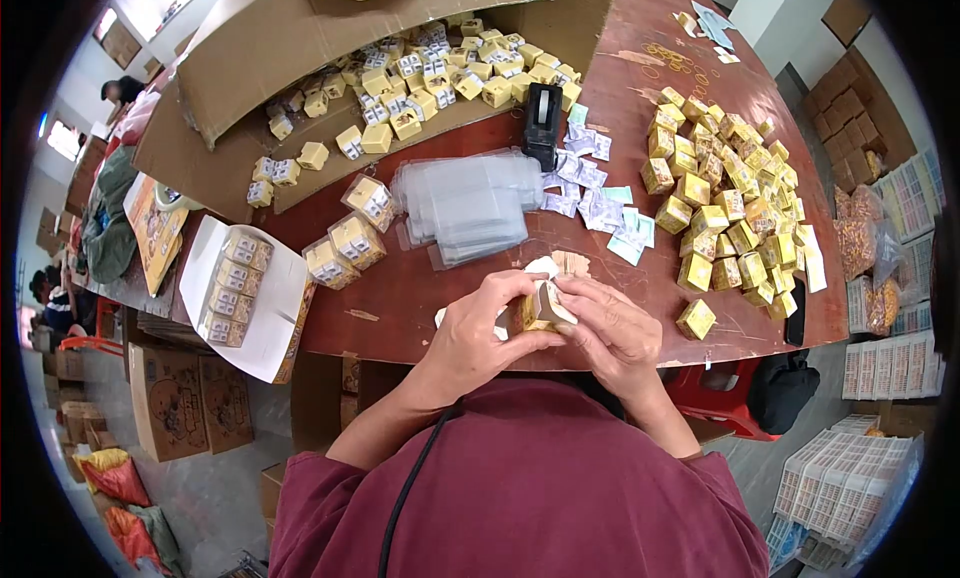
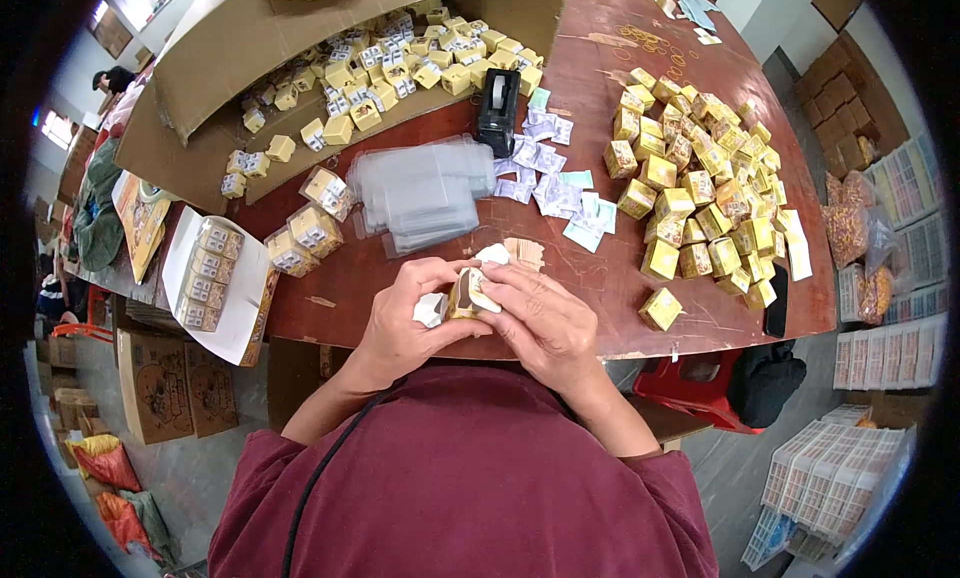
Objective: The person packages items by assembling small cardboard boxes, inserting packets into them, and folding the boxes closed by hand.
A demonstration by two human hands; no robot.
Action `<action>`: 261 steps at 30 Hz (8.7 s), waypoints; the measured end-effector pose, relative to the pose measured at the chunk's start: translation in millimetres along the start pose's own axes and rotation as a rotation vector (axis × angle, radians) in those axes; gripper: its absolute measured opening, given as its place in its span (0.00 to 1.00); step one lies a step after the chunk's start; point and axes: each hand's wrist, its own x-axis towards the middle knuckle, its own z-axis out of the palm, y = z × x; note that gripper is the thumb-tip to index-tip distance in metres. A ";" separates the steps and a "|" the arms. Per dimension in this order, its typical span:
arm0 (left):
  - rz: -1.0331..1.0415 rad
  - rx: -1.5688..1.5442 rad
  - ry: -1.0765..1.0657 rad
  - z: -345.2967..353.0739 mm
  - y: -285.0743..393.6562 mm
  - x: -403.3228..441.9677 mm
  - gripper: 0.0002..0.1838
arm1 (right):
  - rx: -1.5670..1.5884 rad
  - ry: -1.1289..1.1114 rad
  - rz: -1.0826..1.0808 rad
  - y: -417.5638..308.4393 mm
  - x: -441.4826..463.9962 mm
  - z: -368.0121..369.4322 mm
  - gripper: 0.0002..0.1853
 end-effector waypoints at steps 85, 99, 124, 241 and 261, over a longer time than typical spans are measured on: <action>-0.130 0.213 0.072 12.2 -23.6 0.5 0.30 | -0.459 -0.104 0.005 -15.6 32.5 20.9 0.10; -0.229 -0.576 0.034 9.8 -17.0 -6.2 0.36 | -0.163 -0.217 -0.150 3.3 25.0 -15.7 0.15; -0.064 -0.008 -0.134 -6.5 -2.7 3.0 0.29 | 0.002 -0.154 0.022 -3.0 16.4 -13.6 0.13; -0.270 -0.341 -0.091 -1.8 3.2 -0.6 0.28 | -0.126 -0.213 -0.085 -8.4 23.9 -13.9 0.09; -0.300 -0.436 0.121 0.0 -22.6 -4.1 0.16 | -0.747 -0.042 0.375 139.1 -24.2 -17.0 0.05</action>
